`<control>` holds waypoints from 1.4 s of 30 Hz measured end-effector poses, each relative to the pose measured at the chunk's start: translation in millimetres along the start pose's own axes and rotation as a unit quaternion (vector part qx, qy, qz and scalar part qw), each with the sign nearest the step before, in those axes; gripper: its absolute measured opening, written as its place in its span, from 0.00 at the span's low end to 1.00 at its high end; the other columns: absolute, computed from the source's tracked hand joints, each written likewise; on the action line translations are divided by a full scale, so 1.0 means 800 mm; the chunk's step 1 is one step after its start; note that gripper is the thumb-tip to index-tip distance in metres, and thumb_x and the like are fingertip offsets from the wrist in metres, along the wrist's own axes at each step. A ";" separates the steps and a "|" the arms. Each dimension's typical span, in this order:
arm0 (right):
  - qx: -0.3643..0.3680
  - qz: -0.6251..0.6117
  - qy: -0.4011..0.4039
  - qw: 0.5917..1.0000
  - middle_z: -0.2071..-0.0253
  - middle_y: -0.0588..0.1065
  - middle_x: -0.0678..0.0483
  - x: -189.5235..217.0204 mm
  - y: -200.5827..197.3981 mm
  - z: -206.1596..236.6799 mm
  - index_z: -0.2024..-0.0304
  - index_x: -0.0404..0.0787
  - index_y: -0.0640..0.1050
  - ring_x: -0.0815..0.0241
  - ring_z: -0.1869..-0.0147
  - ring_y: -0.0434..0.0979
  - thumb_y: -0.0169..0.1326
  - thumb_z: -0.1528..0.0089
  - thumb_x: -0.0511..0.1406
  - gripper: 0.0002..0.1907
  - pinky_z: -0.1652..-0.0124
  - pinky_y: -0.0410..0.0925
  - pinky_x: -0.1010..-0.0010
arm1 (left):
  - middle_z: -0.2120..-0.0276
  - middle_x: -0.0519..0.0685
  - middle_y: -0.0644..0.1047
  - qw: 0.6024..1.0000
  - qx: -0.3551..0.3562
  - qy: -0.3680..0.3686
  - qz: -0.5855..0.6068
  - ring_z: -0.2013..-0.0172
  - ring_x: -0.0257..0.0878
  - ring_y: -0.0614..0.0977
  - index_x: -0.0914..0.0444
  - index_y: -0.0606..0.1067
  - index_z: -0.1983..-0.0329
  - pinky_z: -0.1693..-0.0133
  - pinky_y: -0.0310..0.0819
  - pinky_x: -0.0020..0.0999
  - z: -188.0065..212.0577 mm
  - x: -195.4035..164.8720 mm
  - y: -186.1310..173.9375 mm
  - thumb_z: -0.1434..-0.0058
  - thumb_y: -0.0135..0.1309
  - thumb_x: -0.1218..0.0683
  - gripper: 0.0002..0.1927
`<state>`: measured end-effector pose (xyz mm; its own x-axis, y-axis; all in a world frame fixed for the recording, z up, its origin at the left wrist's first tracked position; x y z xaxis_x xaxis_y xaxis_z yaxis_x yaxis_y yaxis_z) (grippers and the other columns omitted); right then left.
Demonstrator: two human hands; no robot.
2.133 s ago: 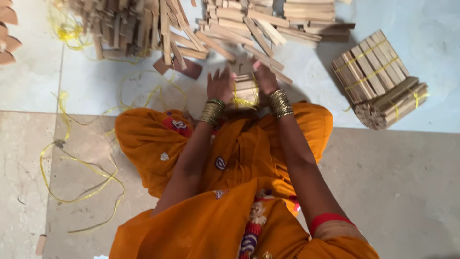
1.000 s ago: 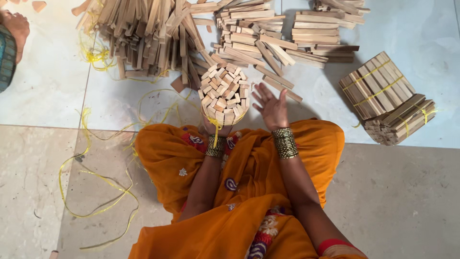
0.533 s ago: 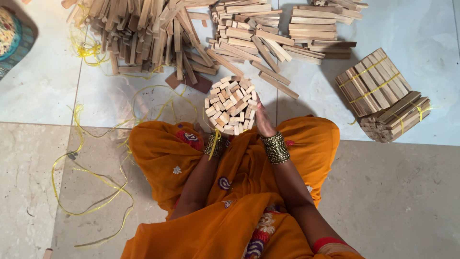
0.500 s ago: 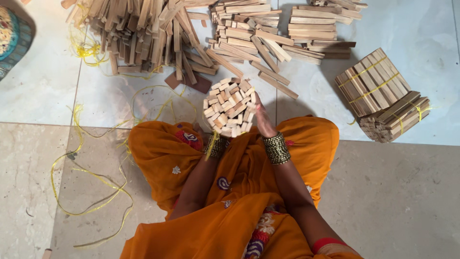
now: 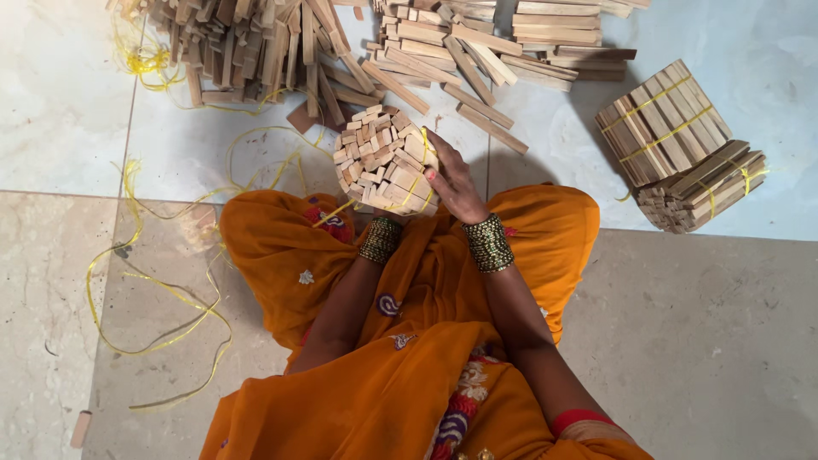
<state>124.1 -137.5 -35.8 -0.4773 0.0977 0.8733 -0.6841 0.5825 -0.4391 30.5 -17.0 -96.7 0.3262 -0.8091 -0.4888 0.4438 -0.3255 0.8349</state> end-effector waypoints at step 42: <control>0.017 -0.687 0.179 0.704 0.32 0.68 0.44 -0.056 0.026 0.020 0.28 0.38 0.59 0.43 0.35 0.74 0.47 0.28 0.49 0.33 0.45 0.76 0.44 | 0.30 0.58 0.65 0.960 0.008 0.097 -0.261 0.33 0.48 0.70 0.62 0.67 0.29 0.34 0.66 0.42 -0.035 -0.038 0.014 0.23 0.33 0.42 0.28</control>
<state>122.7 -142.6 -87.2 0.8139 -0.3381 0.4725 -0.3799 0.3056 0.8731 48.9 17.8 -80.0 0.2130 -0.4279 -0.8784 0.5768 -0.6706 0.4666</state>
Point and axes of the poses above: each hand's wrist, its own z-axis away from the middle knuckle, its own y-axis out of the palm, x = y × z, the point moved 2 cm from there along -z, towards the middle knuckle
